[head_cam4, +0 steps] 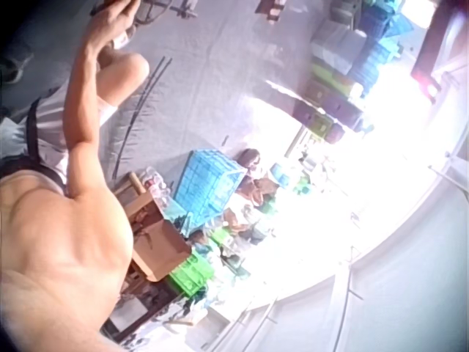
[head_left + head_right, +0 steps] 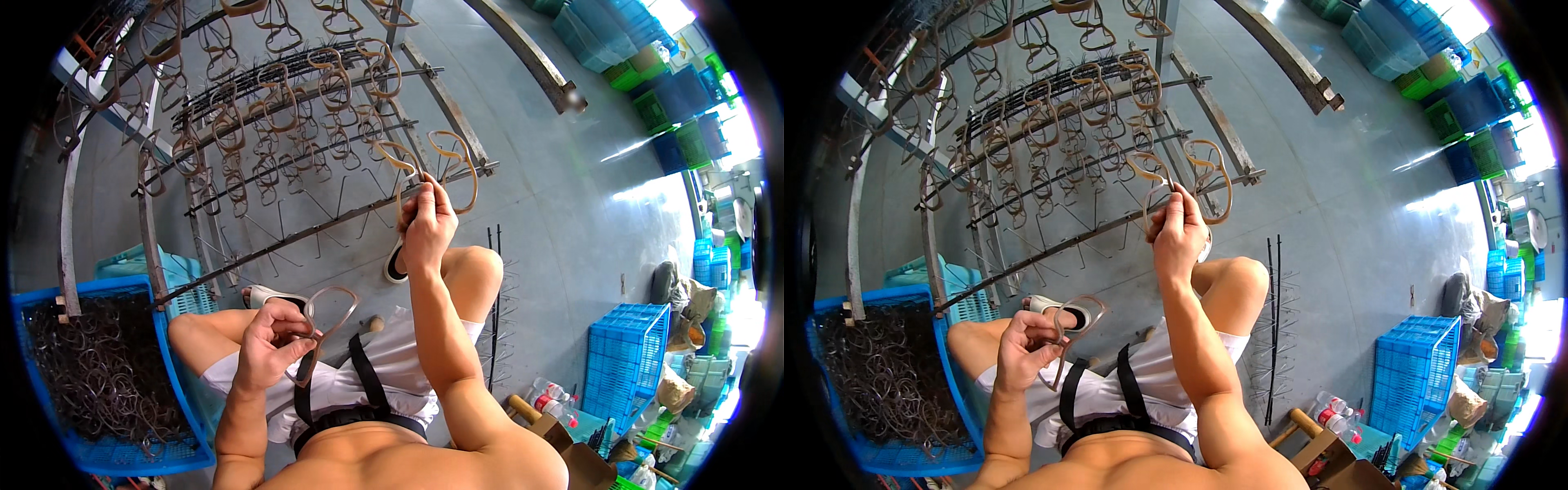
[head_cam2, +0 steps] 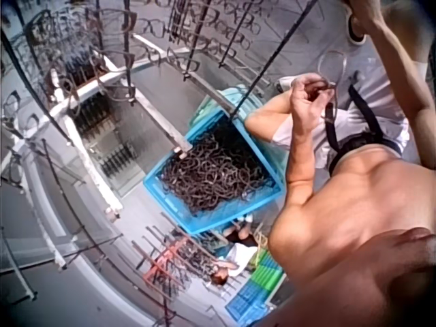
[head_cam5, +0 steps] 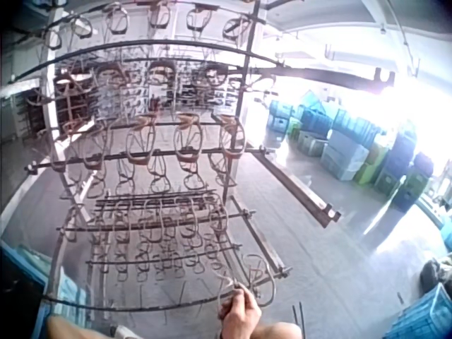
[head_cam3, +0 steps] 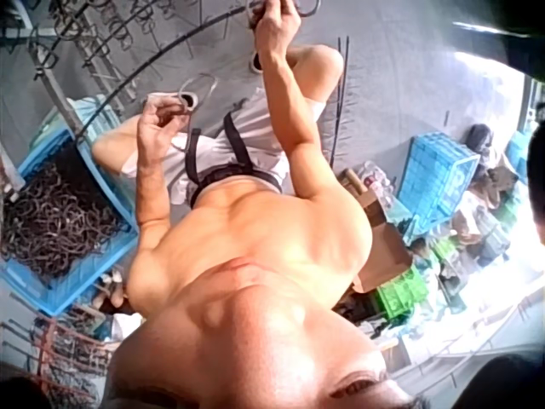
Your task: The person repeatedly picks metal hoops from a blue basket and threads them onto horizontal rods of a metal rack. The person handles the hoops one at a time and places them onto the rack, continuing the process throughout the clip.
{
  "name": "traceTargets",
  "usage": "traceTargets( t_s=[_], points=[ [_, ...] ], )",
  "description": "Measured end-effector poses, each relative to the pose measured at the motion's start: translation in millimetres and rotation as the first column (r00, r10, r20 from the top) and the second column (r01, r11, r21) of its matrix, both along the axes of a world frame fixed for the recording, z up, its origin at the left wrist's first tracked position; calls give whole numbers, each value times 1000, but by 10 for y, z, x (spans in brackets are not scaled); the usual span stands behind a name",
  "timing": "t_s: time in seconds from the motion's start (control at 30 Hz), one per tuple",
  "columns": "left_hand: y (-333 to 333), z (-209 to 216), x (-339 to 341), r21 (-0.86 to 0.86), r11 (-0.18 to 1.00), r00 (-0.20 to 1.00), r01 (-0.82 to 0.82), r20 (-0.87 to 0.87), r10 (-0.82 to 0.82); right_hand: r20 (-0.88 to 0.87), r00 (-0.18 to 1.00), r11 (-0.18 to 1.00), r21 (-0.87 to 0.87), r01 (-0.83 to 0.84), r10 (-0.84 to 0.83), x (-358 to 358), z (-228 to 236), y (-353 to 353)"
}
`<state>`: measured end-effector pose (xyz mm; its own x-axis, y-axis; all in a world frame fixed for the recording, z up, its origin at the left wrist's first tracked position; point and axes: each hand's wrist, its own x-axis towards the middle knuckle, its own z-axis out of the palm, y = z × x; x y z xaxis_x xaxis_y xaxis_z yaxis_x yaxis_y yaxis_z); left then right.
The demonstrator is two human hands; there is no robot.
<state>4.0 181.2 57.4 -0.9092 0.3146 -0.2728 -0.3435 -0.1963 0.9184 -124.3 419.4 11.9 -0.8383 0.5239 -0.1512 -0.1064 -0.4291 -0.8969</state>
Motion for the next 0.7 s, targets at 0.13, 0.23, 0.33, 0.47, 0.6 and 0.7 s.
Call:
traceTargets(
  t_s=[0.13,0.23,0.33,0.47,0.6,0.7],
  points=[
    [5,-43,27,21,1000,999,-4,-37,5,-30,999,1000,1,-20,20,-18,15,-10],
    [12,-85,37,54,998,999,12,-51,-10,-33,999,1000,-4,-13,13,-10,23,-31],
    [-17,-170,81,31,998,996,48,-75,-46,-63,998,997,-73,-11,6,17,-3,-96],
    [-8,-236,108,10,999,991,40,-127,-38,-142,988,998,20,-61,63,49,-120,-127],
    [-27,-220,154,-6,1000,998,19,-56,-20,-161,975,952,288,-102,153,92,-185,-87],
    [-25,-145,156,23,999,999,-32,7,32,-136,965,904,399,-155,225,120,-167,-36]
  ],
)
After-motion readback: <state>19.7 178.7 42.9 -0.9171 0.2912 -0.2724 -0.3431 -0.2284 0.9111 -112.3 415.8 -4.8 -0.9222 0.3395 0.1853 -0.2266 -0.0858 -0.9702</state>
